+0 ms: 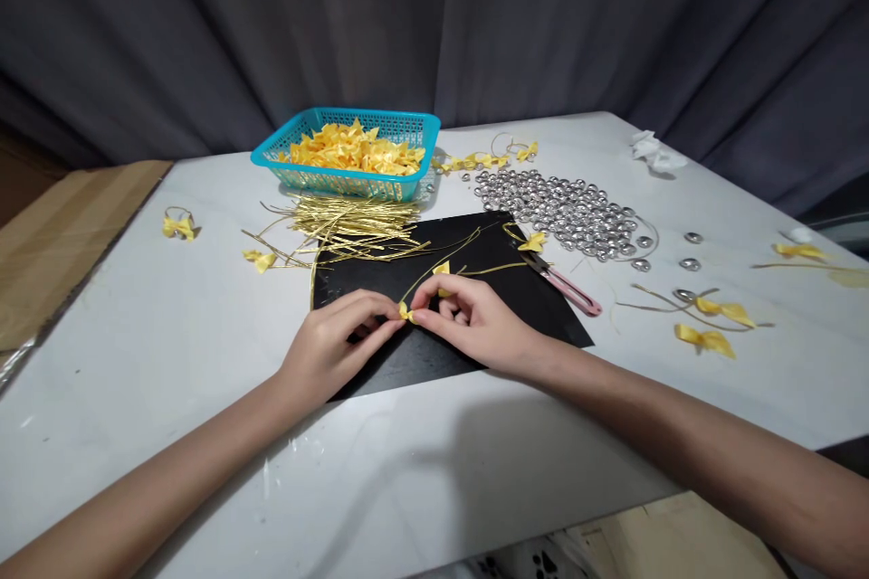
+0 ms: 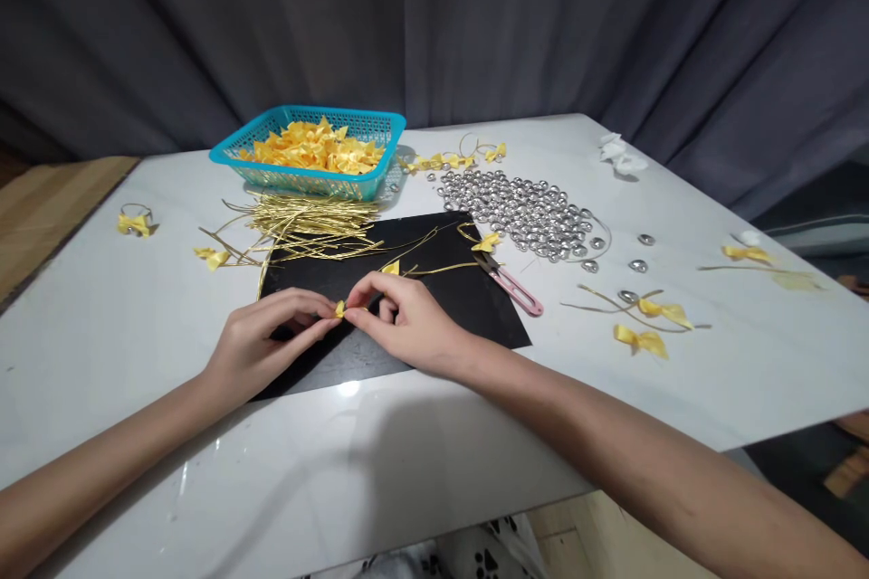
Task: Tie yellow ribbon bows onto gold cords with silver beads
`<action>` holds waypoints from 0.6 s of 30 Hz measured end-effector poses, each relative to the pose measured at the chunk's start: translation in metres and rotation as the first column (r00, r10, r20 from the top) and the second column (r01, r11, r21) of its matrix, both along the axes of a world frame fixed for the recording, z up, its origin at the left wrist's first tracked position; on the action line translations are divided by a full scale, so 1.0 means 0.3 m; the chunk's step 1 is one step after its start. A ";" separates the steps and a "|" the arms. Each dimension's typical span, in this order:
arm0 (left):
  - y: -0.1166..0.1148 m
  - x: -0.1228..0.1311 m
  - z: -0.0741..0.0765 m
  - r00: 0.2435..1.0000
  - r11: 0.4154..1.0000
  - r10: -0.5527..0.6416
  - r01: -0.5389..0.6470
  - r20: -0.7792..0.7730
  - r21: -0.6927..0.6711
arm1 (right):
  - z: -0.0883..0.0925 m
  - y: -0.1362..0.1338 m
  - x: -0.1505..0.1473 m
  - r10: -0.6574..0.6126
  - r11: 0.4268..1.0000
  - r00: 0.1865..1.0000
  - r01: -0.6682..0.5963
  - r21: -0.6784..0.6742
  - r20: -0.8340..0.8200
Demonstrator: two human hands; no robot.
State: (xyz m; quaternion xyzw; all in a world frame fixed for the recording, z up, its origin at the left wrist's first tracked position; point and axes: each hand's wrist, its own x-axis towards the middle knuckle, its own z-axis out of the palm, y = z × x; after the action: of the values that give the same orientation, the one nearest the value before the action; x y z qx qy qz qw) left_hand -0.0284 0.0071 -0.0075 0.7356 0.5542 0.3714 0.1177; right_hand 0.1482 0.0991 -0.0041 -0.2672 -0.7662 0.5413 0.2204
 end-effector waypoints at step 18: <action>-0.005 0.017 0.019 0.955 0.993 -0.016 0.051 -0.298 0.109 | -0.002 -0.001 -0.021 0.011 0.999 0.998 -0.009 -0.053 0.056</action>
State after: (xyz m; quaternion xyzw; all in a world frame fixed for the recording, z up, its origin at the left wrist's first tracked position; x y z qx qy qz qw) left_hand -0.0233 0.0055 -0.0017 0.7977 0.5307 0.2864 -0.0033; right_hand 0.1419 0.0988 -0.0045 -0.2842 -0.7588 0.5547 0.1890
